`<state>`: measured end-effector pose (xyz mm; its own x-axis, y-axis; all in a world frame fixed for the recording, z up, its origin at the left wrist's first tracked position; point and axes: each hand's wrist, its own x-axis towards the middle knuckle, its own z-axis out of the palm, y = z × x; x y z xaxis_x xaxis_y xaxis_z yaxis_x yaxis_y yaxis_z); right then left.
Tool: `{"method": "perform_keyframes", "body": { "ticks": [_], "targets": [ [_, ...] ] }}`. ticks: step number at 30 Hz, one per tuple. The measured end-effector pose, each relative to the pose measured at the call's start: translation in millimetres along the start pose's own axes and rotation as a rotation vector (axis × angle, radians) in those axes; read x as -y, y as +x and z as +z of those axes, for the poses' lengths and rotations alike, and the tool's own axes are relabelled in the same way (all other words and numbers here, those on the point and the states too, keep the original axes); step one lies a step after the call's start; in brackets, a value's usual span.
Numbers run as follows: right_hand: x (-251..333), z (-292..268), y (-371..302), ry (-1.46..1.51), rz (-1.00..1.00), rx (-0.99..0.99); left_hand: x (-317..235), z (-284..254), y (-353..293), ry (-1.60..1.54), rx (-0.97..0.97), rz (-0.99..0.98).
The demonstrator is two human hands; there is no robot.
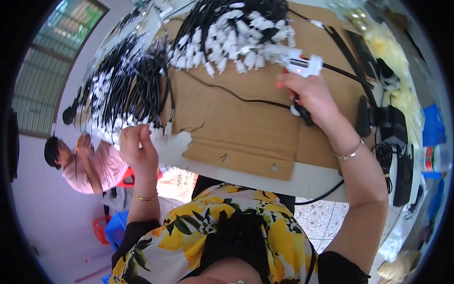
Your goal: Applying hot glue to wire connectors to secure them on a workbench.
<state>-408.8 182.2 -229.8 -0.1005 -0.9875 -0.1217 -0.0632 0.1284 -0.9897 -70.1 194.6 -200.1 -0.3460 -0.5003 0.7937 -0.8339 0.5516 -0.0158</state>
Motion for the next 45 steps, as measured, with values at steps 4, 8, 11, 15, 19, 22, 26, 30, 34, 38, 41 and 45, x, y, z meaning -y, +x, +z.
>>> {"method": "perform_keyframes", "body": {
  "ticks": [4, 8, 11, 15, 19, 22, 26, 30, 34, 38, 41, 45],
  "targets": [
    [0.3, 2.5, -0.1, 0.135, -0.057, -0.044, -19.3, 12.5, 52.6, -0.102, -0.002, 0.139],
    [-1.3, -0.7, 0.4, 0.22, -0.1, -0.023, -21.4, 49.1, 100.9, -0.063, 0.022, 0.384],
    [-2.5, -5.9, 1.8, 0.3, -0.099, -0.023, -13.3, 81.2, 135.2, -0.017, 0.106, 0.388],
    [-0.5, -9.6, 3.8, 0.42, -0.12, -0.057, 3.7, 128.8, 179.8, -0.143, 0.282, 0.136],
    [-4.4, -18.1, 11.5, 0.505, -0.126, -0.129, -16.6, 176.5, 216.7, -0.255, 0.281, 0.082],
    [-5.6, -23.9, 14.6, 0.592, -0.195, -0.18, -59.4, 215.8, 230.4, -0.327, 0.292, 0.218],
    [-3.0, -36.5, 16.2, 0.668, -0.249, -0.308, -120.3, 259.2, 235.0, -0.264, 0.373, 0.448],
    [-2.0, -38.9, 20.5, 0.674, -0.253, -0.364, -145.0, 310.8, 232.3, -0.202, 0.479, 0.52],
    [-5.8, -36.3, 17.2, 0.689, -0.251, -0.334, -164.0, 334.7, 236.2, -0.155, 0.618, 0.572],
    [-2.5, -35.2, 17.5, 0.706, -0.208, -0.348, -170.7, 355.2, 224.6, -0.399, 0.657, 0.481],
    [-1.1, -34.4, 18.8, 0.67, -0.232, -0.363, -175.6, 349.3, 229.3, -0.364, 0.758, 0.413],
    [-1.4, -33.7, 22.2, 0.661, -0.232, -0.346, -176.2, 310.9, 218.2, -0.154, 0.743, 0.324]
  ]
}}
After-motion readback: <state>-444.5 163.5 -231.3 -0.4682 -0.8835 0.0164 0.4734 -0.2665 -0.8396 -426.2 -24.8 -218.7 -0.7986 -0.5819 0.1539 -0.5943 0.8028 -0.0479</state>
